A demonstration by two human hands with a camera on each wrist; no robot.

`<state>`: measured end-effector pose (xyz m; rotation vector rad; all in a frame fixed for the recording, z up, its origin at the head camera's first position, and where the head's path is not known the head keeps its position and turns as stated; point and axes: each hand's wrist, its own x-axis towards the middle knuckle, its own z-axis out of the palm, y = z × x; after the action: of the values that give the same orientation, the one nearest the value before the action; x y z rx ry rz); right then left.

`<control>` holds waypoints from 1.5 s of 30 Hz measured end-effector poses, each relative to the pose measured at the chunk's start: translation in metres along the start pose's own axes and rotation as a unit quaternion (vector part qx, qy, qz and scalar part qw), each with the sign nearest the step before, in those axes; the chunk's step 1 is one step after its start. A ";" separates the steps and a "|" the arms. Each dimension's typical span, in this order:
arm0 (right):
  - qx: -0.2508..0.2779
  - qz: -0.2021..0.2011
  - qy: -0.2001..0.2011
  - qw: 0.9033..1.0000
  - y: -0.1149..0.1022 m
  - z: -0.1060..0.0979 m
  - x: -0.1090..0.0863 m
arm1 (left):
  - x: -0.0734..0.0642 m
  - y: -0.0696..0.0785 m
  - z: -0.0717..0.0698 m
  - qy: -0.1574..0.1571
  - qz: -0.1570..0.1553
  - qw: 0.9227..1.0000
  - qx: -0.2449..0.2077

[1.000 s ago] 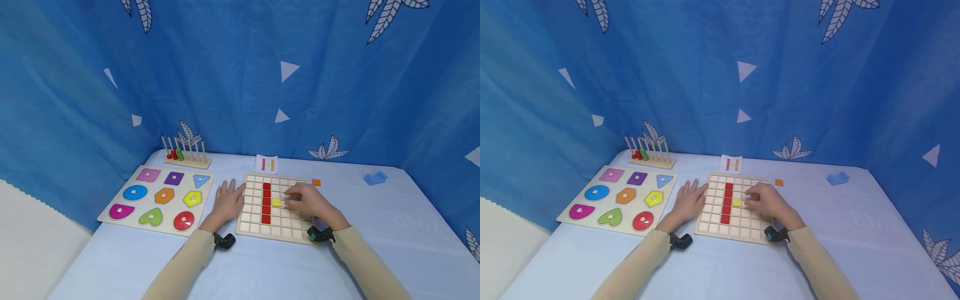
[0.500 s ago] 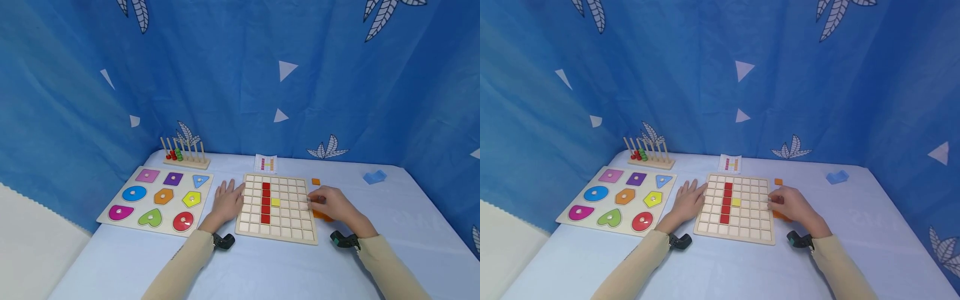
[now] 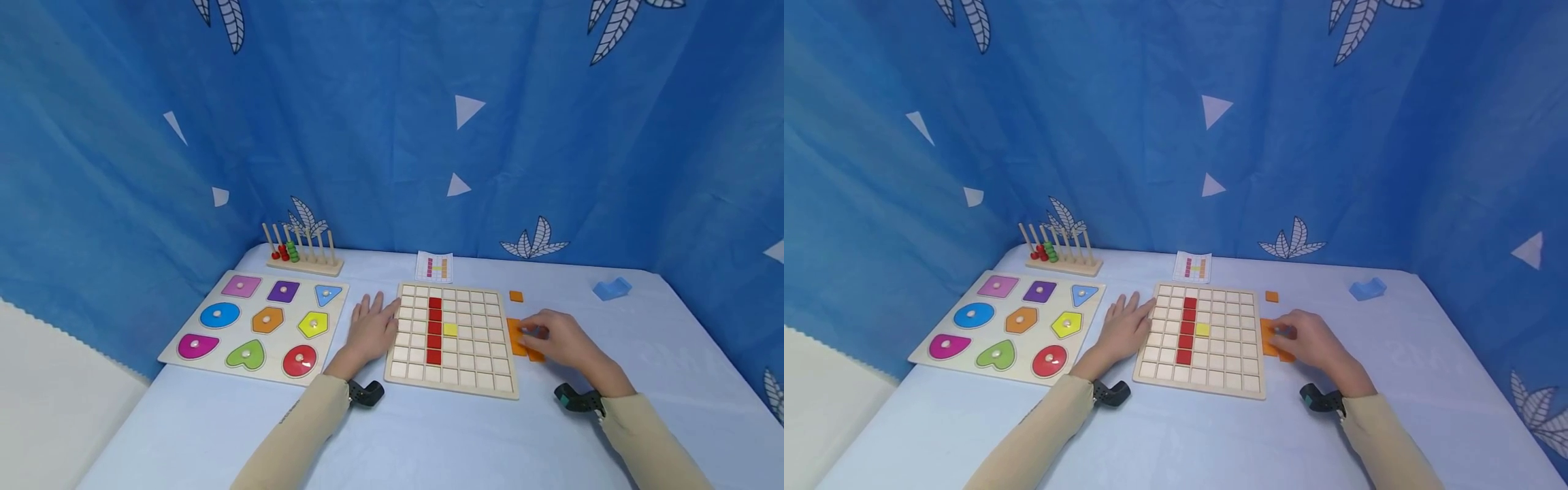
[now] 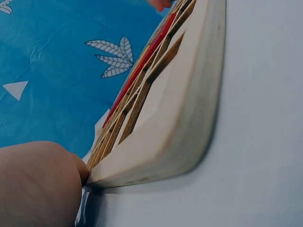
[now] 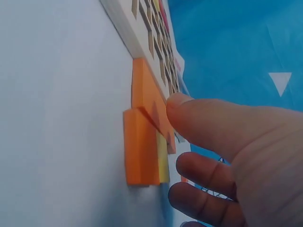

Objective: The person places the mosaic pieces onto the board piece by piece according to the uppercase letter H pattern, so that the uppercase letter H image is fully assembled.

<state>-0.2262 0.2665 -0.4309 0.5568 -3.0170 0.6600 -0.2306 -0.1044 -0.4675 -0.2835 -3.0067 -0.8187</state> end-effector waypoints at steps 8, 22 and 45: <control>0.001 0.020 -0.002 1.000 0.007 0.003 -0.005 | 0.001 -0.001 0.002 0.003 0.001 1.000 -0.001; -0.009 0.035 0.012 0.999 0.012 0.003 -0.004 | 0.000 -0.001 0.002 0.008 0.003 1.000 0.001; -0.007 0.022 0.022 0.999 0.022 0.000 -0.011 | 0.000 -0.001 0.002 0.006 0.002 1.000 0.001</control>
<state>-0.2236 0.2891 -0.4406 0.4711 -2.9971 0.6448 -0.2306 -0.1041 -0.4692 -0.2836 -2.9954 -0.8139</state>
